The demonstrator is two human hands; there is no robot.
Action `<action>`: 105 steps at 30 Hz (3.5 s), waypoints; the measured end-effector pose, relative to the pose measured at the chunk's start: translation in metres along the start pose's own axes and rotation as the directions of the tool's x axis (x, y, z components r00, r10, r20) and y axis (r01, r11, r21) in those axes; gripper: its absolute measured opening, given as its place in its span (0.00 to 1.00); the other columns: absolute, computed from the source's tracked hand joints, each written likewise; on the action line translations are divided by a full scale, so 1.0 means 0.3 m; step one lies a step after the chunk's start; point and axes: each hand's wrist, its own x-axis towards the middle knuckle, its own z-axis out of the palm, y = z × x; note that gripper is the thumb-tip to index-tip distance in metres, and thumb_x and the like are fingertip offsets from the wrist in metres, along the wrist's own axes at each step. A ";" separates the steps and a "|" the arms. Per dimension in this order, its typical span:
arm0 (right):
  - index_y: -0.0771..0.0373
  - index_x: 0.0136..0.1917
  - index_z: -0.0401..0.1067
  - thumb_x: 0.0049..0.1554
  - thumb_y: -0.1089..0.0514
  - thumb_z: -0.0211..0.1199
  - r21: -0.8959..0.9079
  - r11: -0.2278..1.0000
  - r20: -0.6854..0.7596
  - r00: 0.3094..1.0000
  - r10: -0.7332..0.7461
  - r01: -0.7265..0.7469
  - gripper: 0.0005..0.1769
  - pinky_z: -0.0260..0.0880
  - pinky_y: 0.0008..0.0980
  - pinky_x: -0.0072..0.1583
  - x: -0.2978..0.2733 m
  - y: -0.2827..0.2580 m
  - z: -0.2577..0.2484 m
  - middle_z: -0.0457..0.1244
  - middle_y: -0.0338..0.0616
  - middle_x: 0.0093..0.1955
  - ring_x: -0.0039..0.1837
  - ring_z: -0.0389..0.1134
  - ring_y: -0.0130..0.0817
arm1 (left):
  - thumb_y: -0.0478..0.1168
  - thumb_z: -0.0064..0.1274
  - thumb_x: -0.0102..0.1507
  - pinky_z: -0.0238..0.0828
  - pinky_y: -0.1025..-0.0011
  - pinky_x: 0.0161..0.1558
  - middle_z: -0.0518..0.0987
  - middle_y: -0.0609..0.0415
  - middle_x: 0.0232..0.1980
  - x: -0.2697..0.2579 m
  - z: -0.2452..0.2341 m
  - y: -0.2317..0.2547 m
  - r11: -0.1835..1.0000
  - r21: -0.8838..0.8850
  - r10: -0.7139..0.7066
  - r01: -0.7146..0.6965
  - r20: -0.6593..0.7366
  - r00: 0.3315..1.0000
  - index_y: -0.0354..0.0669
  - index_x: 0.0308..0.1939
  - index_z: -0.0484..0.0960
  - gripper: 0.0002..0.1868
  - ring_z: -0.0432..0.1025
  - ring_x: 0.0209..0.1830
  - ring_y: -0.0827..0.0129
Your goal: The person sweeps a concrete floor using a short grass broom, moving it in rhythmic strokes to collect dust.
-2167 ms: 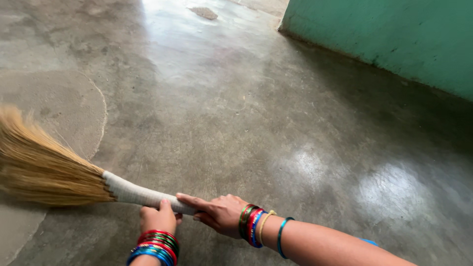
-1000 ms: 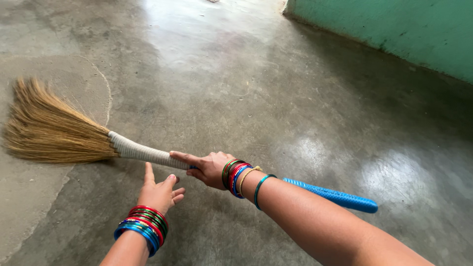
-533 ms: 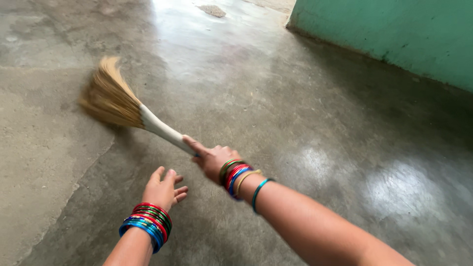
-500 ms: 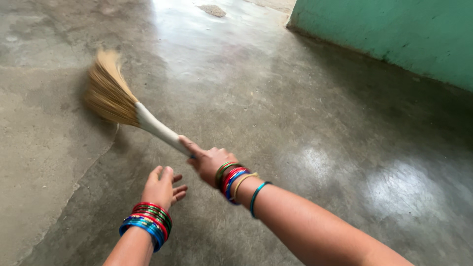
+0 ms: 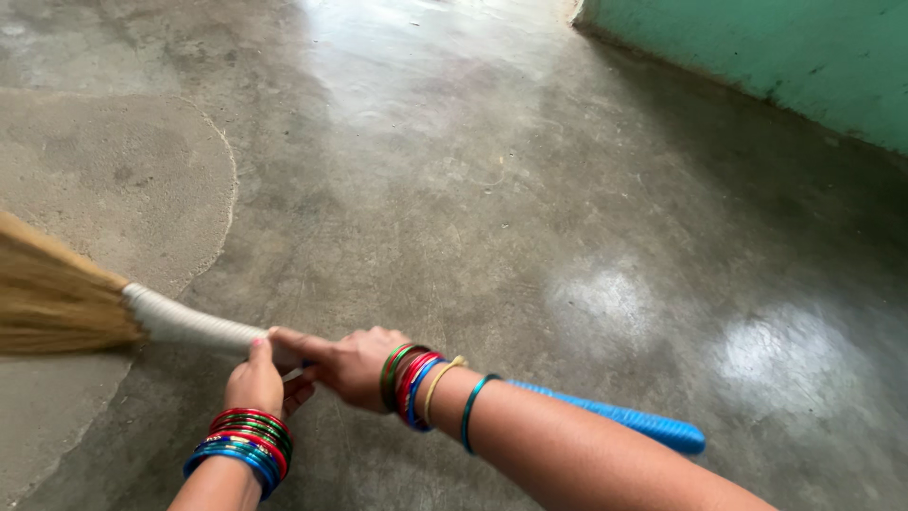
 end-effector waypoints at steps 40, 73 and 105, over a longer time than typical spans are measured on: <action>0.20 0.81 0.39 0.65 0.36 0.46 -0.189 0.954 -0.125 0.970 0.209 -0.230 0.35 0.75 0.51 0.54 0.053 0.009 -0.120 0.70 0.51 0.56 0.55 0.74 0.52 | 0.52 0.35 0.72 0.76 0.63 0.35 0.83 0.45 0.53 -0.117 0.077 0.022 0.995 0.081 0.052 -0.064 0.146 0.988 0.43 0.66 0.65 0.23 0.79 0.36 0.58; 0.20 0.81 0.36 0.67 0.39 0.46 -0.088 0.901 -0.271 0.881 0.388 -0.424 0.35 0.74 0.54 0.49 -0.218 0.359 -0.180 0.70 0.53 0.48 0.47 0.74 0.55 | 0.51 0.37 0.71 0.76 0.65 0.37 0.82 0.48 0.54 -0.231 0.153 0.012 0.974 0.227 -0.051 -0.009 0.256 0.965 0.48 0.70 0.65 0.24 0.77 0.38 0.62; 0.23 0.81 0.38 0.64 0.42 0.51 -0.161 0.984 0.000 0.997 0.072 -0.071 0.38 0.74 0.53 0.49 -0.353 0.380 0.023 0.71 0.51 0.50 0.47 0.73 0.55 | 0.30 0.52 0.63 0.79 0.67 0.27 0.83 0.33 0.47 -0.242 0.200 -0.087 0.956 0.253 0.149 -0.148 0.017 0.989 0.15 0.72 0.41 0.43 0.82 0.33 0.54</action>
